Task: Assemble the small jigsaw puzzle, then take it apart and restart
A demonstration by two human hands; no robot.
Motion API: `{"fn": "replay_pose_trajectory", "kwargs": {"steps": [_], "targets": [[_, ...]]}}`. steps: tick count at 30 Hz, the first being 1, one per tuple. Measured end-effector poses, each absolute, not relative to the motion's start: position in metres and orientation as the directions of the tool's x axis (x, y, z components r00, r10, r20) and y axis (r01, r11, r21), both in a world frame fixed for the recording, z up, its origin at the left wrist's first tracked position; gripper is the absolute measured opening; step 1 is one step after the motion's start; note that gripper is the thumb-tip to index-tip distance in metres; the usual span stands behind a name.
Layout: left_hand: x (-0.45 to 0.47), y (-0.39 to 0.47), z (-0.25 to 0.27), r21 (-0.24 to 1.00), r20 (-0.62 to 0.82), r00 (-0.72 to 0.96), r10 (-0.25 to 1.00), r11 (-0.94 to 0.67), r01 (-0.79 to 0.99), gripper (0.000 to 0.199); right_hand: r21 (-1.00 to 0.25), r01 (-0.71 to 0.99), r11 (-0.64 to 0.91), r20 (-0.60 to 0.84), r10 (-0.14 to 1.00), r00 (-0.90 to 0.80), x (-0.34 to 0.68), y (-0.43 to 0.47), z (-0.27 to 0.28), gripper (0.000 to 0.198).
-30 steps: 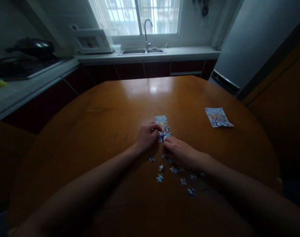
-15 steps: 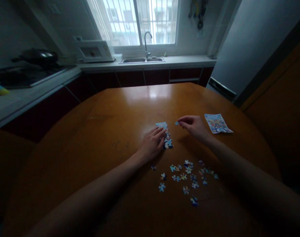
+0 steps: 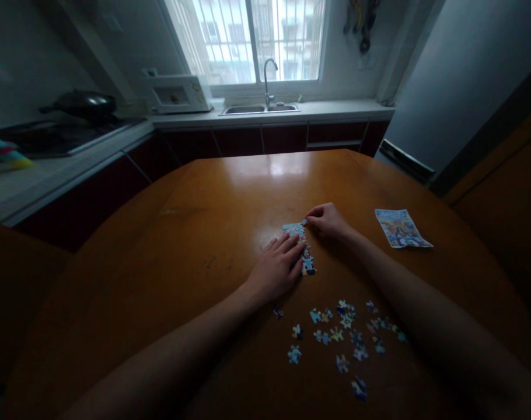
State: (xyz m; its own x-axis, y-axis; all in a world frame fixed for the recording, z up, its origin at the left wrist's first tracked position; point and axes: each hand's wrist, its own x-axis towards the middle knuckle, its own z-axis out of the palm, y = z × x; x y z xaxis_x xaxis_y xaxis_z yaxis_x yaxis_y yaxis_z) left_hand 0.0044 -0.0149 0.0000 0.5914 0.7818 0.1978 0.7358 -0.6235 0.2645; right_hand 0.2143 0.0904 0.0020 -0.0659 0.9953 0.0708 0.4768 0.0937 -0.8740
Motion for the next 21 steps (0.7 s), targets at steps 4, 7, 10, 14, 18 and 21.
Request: {"fn": "replay_pose_trajectory", "kwargs": {"steps": [4,7,10,14,18,21], "targets": [[0.005,-0.016,0.0,0.281,0.194,0.582,0.79,-0.613,0.738,0.047,-0.848,0.524,0.081,0.021,0.993,-0.119,0.217,0.092,0.004,0.015],[0.005,-0.016,0.0,0.289,0.193,0.58,0.791,-0.611,0.737,0.047,-0.827,0.555,0.09,0.028,0.993,-0.119,0.217,0.093,0.003,0.016],[0.005,-0.016,0.001,0.29,0.191,0.581,0.791,-0.611,0.737,0.047,-0.797,0.592,0.119,0.059,0.991,-0.12,0.216,0.095,-0.002,0.016],[0.006,-0.016,0.002,0.288,0.182,0.579,0.794,-0.606,0.741,0.047,-0.716,0.673,0.186,0.14,0.983,-0.122,0.215,0.095,-0.008,0.014],[0.007,-0.017,0.003,0.284,0.181,0.577,0.796,-0.604,0.745,0.046,-0.65,0.734,0.198,0.176,0.978,-0.108,0.214,0.094,-0.011,0.013],[0.006,-0.017,0.003,0.28,0.182,0.583,0.792,-0.61,0.741,0.047,-0.674,0.708,0.211,0.2,0.975,-0.1,0.215,0.095,-0.014,0.015]]}}
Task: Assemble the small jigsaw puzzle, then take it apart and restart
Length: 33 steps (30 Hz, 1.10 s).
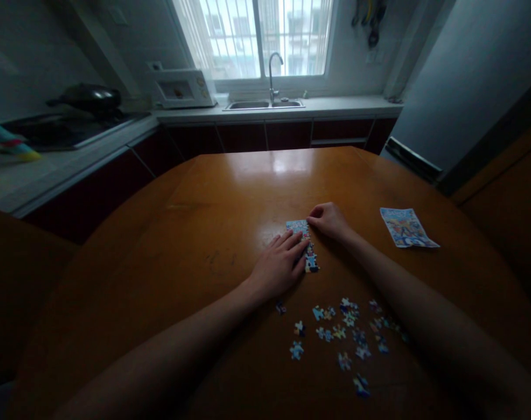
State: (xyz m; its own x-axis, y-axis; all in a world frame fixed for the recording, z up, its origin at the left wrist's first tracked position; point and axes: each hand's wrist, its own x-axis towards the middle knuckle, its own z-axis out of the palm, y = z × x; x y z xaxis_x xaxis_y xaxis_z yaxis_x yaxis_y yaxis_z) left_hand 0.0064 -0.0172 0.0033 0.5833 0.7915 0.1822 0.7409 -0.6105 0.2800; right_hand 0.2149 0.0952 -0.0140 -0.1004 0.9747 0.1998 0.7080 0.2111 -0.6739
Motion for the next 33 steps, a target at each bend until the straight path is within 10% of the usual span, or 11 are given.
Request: {"fn": "replay_pose_trajectory", "kwargs": {"steps": [33], "targets": [[0.005,-0.015,0.0,0.269,0.197,0.586,0.786,-0.618,0.739,0.046,-0.631,0.649,0.425,0.368,0.9,-0.231,0.226,0.085,-0.023,0.024]]}}
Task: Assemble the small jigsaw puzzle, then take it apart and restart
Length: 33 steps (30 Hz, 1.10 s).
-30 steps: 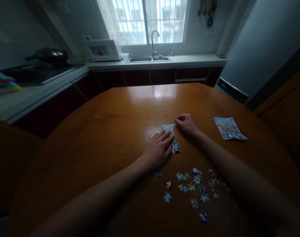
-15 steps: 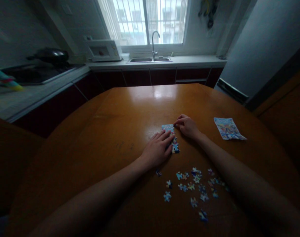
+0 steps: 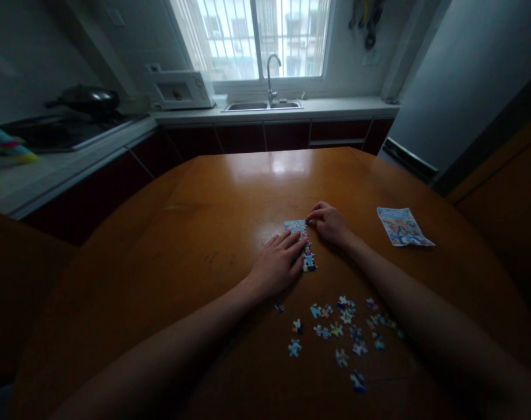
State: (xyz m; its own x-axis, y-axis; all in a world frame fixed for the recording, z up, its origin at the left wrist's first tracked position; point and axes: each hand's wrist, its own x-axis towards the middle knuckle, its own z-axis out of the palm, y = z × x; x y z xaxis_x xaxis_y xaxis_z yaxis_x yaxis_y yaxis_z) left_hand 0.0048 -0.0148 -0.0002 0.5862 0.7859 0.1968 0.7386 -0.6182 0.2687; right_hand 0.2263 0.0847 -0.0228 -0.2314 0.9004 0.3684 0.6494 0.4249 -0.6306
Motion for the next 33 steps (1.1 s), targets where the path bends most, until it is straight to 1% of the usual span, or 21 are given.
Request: {"fn": "replay_pose_trajectory", "kwargs": {"steps": [3,9,15,21,23,27,31,33], "targets": [[0.0047,-0.0142,-0.0014,0.268,0.203,0.587,0.784,-0.621,0.737,0.046,-0.649,0.639,0.413,0.378,0.904,-0.2,0.2259,0.0844,-0.0221,0.022],[0.0038,-0.0134,-0.0032,0.269,0.212,0.588,0.781,-0.625,0.733,0.046,-0.618,0.669,0.413,0.35,0.906,-0.237,0.2243,0.0823,-0.0197,0.024],[0.0036,-0.0135,-0.0022,0.251,0.211,0.594,0.776,-0.63,0.735,0.046,-0.641,0.647,0.414,0.376,0.903,-0.206,0.2237,0.0835,-0.0211,0.019],[0.0043,-0.0138,-0.0002,0.241,0.204,0.591,0.78,-0.626,0.742,0.046,-0.614,0.662,0.431,0.371,0.897,-0.24,0.2239,0.0851,-0.0239,0.025],[0.0043,-0.0139,0.0,0.249,0.203,0.59,0.781,-0.624,0.741,0.046,-0.62,0.658,0.428,0.382,0.897,-0.224,0.2238,0.0854,-0.0241,0.027],[0.0044,-0.0144,0.0002,0.26,0.201,0.584,0.786,-0.618,0.742,0.046,-0.651,0.632,0.421,0.413,0.895,-0.17,0.2234,0.0848,-0.0233,0.027],[0.0045,-0.0144,-0.0003,0.261,0.204,0.581,0.788,-0.616,0.743,0.046,-0.631,0.649,0.426,0.386,0.897,-0.214,0.223,0.0837,-0.0221,0.026],[0.0043,-0.0141,-0.0009,0.26,0.211,0.584,0.784,-0.621,0.739,0.045,-0.634,0.645,0.427,0.399,0.895,-0.2,0.2227,0.0833,-0.0212,0.026]]}}
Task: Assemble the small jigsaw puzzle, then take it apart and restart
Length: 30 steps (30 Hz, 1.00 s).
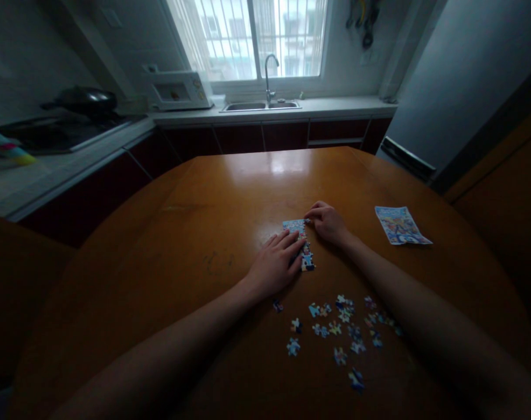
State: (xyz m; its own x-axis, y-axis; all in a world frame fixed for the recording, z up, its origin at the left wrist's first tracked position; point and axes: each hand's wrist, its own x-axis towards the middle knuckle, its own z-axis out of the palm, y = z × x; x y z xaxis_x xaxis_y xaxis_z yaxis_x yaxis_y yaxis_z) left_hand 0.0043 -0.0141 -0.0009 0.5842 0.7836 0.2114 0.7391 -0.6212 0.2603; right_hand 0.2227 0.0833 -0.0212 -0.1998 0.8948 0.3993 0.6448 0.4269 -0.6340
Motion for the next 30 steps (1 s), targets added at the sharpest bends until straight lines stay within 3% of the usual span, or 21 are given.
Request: {"fn": "replay_pose_trajectory", "kwargs": {"steps": [25,30], "targets": [[0.0046,-0.0132,0.0011,0.271,0.182,0.587,0.789,-0.614,0.742,0.046,-0.607,0.69,0.394,0.354,0.912,-0.209,0.2235,0.0838,-0.0196,0.024],[0.0045,-0.0128,0.0012,0.278,0.176,0.582,0.794,-0.607,0.744,0.045,-0.688,0.606,0.4,0.424,0.899,-0.112,0.2256,0.0871,-0.0214,0.029]]}}
